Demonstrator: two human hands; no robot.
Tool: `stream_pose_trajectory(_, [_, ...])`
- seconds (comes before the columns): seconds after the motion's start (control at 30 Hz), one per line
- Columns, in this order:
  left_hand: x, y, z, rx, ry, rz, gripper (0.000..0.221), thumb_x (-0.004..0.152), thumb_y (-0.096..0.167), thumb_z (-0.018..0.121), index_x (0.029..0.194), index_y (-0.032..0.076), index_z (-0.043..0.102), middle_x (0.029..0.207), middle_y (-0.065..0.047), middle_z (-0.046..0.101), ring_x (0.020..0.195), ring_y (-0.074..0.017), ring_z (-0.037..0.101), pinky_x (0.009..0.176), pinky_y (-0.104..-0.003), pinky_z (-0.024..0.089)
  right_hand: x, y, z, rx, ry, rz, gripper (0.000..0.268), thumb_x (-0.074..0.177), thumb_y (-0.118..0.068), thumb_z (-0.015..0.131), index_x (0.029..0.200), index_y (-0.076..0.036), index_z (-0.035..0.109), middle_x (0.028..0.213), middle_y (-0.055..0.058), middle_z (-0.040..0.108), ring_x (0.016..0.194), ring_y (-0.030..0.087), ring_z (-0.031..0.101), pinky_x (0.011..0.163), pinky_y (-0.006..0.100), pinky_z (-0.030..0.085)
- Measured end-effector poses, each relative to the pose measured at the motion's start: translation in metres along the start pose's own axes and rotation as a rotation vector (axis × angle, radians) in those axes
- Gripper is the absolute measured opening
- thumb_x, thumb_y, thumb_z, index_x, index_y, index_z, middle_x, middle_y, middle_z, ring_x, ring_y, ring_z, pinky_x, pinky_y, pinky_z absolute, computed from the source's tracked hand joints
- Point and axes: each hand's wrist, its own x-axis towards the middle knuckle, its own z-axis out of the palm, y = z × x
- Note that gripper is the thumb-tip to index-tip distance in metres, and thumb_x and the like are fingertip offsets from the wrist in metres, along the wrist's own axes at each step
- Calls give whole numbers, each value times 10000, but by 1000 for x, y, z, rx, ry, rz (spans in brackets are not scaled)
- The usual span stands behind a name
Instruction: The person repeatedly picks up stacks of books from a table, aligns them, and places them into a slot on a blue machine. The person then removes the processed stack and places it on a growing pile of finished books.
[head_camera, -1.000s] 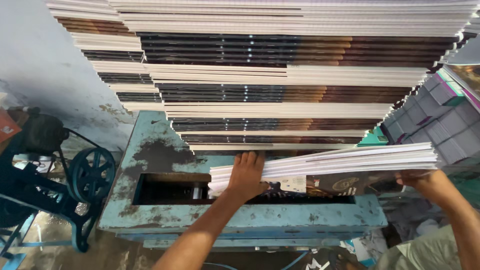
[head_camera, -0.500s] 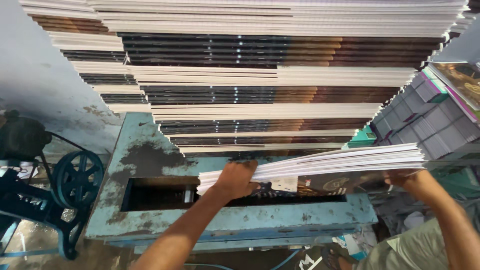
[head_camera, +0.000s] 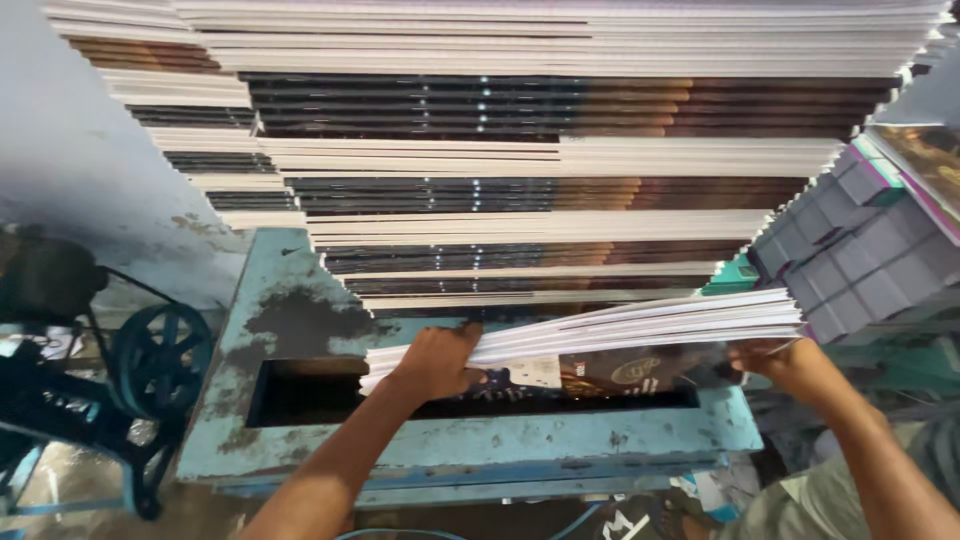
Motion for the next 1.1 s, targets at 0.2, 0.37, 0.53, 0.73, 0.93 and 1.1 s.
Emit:
stream_pose_trajectory(0.2, [-23, -25, -14, -23, 82, -10, 574, 719, 353, 859, 1102, 35, 573, 833, -236, 711, 855, -458, 689, 741, -554, 528, 4, -13, 33, -256, -102, 93, 185, 848, -143, 812, 974, -10, 833, 863, 107, 848, 816, 201, 755, 773, 361, 594])
stream_pose_trajectory(0.37, [-39, -40, -16, -10, 80, -10, 536, 735, 363, 857, 1044, 31, 570, 818, -233, 706, 857, -462, 681, 748, -552, 528, 8, -6, 53, -151, -79, 32, 220, 838, -163, 788, 978, 4, 813, 919, 100, 856, 844, 175, 764, 776, 358, 601])
stream_pose_trajectory(0.53, [-42, -55, -20, 47, 34, -14, 528, 733, 359, 855, 1040, 34, 573, 848, -227, 707, 884, -450, 683, 752, -541, 535, 13, 17, 66, -66, -134, 14, 210, 840, -133, 761, 1010, -18, 805, 970, 81, 854, 877, 165, 777, 796, 343, 604])
stream_pose_trajectory(0.73, [-93, -98, -21, 214, 67, -75, 535, 689, 327, 875, 1043, 57, 578, 929, -185, 713, 941, -410, 685, 797, -531, 525, 32, 5, 192, -334, -51, -513, 342, 684, -127, 875, 1001, -82, 757, 956, 112, 792, 922, 299, 712, 817, 437, 566])
stream_pose_trajectory(0.93, [-118, -114, -20, 224, 81, -144, 537, 665, 274, 884, 1070, 75, 593, 1000, -147, 700, 1028, -369, 658, 858, -503, 511, 0, -133, 162, -592, -201, 90, 961, 606, -183, 860, 1473, -112, 454, 1299, 189, 627, 1204, 325, 642, 1020, 422, 552])
stream_pose_trajectory(1.1, [-110, -105, -30, 307, 31, -201, 592, 683, 323, 874, 1152, 100, 590, 1179, -90, 648, 1181, -309, 569, 975, -494, 432, -9, -244, 212, -708, -37, -474, 1429, 459, -630, 963, 1537, 7, 272, 1532, 359, 358, 1478, 536, 308, 1158, 623, 260])
